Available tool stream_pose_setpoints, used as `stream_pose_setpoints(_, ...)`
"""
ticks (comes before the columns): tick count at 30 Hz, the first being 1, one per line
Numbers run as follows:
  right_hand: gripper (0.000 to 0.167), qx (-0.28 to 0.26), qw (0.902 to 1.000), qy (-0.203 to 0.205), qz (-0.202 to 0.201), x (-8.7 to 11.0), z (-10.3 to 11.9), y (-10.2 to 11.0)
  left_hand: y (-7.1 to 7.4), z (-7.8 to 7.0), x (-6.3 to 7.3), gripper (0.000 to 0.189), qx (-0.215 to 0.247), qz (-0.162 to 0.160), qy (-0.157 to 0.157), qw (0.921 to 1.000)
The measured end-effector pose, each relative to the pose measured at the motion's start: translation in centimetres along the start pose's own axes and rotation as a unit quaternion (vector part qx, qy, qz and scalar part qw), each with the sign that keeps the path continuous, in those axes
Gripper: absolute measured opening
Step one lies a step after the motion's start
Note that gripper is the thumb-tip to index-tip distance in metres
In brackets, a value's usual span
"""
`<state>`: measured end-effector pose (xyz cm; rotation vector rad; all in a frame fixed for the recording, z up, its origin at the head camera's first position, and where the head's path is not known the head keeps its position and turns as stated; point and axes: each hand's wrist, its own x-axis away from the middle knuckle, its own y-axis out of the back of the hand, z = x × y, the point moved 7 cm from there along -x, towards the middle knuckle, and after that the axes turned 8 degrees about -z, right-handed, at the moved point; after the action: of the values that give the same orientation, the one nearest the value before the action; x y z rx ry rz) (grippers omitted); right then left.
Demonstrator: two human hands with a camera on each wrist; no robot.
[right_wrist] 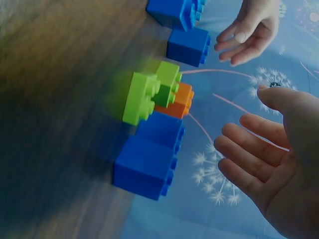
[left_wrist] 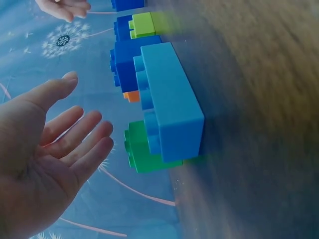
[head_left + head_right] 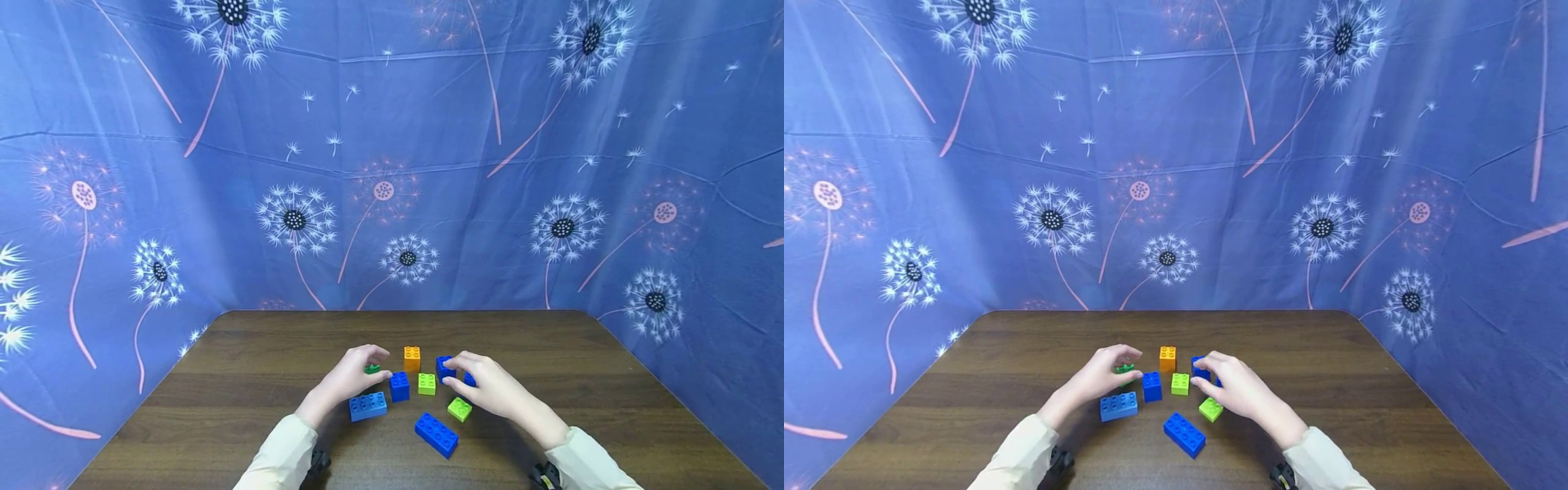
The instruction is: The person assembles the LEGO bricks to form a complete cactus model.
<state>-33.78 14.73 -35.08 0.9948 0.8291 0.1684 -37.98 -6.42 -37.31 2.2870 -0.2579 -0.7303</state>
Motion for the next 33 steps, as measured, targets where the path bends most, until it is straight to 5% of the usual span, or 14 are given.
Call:
stream_pose_setpoints(7, 0.030, -0.006, 0.9996, 0.024, 0.017, 0.0, 0.8, -1.2, -0.8, 0.0, -0.1, 0.034, 0.004, 0.015, -0.007, 0.9999)
stream_pose_setpoints(33, 0.035, -0.022, 0.9914, 0.005, 0.129, 0.9, 2.3, -4.2, -2.5, 0.3, 0.3, 0.042, -0.017, 0.071, 0.036, 0.9967)
